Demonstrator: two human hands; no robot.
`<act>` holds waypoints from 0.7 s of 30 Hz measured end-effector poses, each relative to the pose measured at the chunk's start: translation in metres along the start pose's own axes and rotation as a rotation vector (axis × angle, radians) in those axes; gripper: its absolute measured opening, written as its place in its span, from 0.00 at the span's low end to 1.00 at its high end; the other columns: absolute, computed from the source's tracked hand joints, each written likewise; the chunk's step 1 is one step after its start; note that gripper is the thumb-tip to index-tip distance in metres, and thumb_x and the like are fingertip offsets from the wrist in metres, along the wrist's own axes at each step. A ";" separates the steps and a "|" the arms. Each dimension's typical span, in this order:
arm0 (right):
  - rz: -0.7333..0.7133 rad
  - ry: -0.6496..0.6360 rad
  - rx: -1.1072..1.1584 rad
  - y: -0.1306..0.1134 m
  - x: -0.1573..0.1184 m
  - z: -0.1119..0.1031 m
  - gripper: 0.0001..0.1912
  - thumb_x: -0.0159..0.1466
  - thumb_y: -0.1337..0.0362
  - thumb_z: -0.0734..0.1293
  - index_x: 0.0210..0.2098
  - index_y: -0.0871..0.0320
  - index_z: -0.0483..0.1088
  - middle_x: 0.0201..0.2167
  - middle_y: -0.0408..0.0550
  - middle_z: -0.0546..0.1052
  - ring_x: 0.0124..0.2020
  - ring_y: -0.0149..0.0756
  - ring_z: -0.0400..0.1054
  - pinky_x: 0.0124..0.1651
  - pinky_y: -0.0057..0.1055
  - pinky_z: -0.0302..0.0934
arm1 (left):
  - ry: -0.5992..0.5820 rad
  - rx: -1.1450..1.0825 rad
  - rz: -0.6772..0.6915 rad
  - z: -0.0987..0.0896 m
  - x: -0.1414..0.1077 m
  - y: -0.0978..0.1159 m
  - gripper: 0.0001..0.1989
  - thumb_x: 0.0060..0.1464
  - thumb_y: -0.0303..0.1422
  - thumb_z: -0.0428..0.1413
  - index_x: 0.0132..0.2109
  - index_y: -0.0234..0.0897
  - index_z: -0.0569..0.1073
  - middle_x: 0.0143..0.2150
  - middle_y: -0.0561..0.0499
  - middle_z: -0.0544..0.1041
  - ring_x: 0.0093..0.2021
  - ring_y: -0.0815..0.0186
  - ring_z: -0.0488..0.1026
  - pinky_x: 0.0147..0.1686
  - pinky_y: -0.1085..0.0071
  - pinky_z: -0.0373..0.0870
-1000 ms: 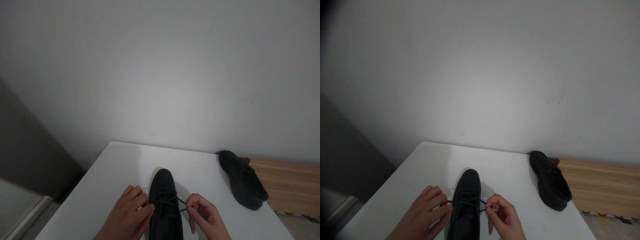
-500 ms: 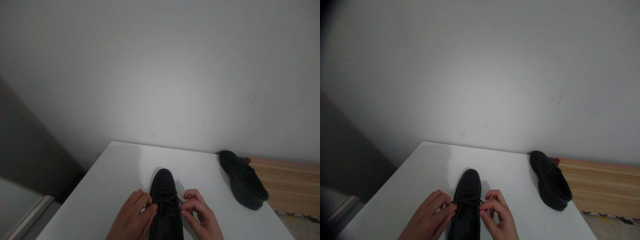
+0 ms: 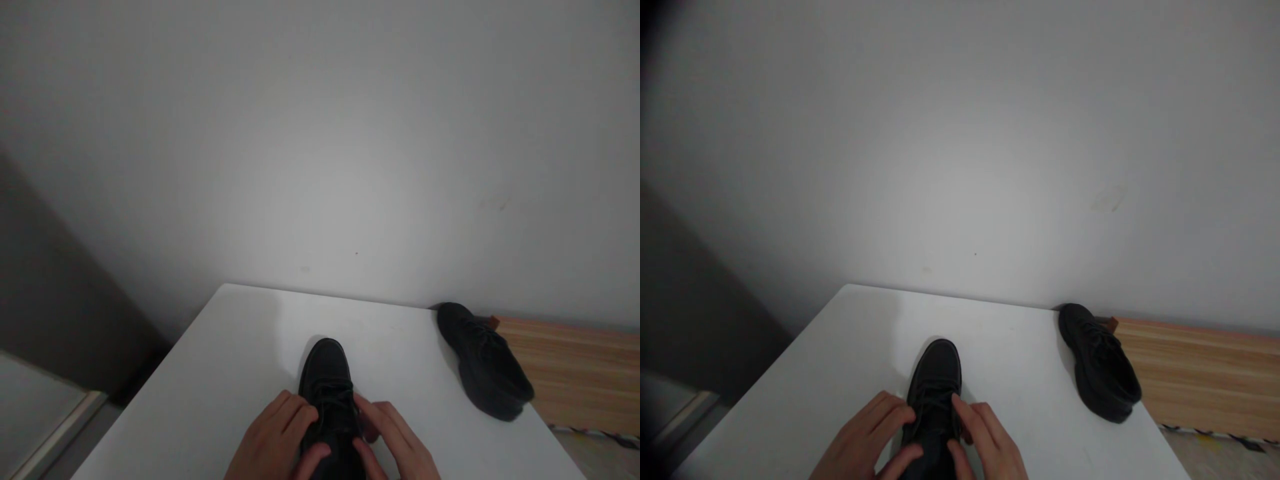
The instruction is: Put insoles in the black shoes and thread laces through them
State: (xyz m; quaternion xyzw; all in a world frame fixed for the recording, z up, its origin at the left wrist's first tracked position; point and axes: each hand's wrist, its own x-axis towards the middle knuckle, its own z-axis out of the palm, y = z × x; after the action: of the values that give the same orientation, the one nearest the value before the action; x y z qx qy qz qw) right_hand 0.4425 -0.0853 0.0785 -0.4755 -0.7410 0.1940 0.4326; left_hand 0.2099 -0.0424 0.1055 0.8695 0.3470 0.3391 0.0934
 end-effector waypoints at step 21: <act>0.026 -0.039 -0.207 -0.023 0.018 0.010 0.12 0.66 0.75 0.58 0.40 0.51 0.64 0.40 0.48 0.73 0.35 0.36 0.74 0.38 0.28 0.70 | -0.070 -0.160 -0.116 -0.008 0.015 0.019 0.10 0.60 0.22 0.51 0.40 0.41 0.73 0.41 0.49 0.75 0.41 0.63 0.75 0.42 0.70 0.72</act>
State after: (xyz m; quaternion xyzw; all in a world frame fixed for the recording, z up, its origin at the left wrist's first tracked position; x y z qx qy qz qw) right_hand 0.4190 -0.0797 0.0973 -0.5233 -0.7592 0.1310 0.3643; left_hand 0.2229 -0.0471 0.1270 0.8490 0.3649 0.3293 0.1940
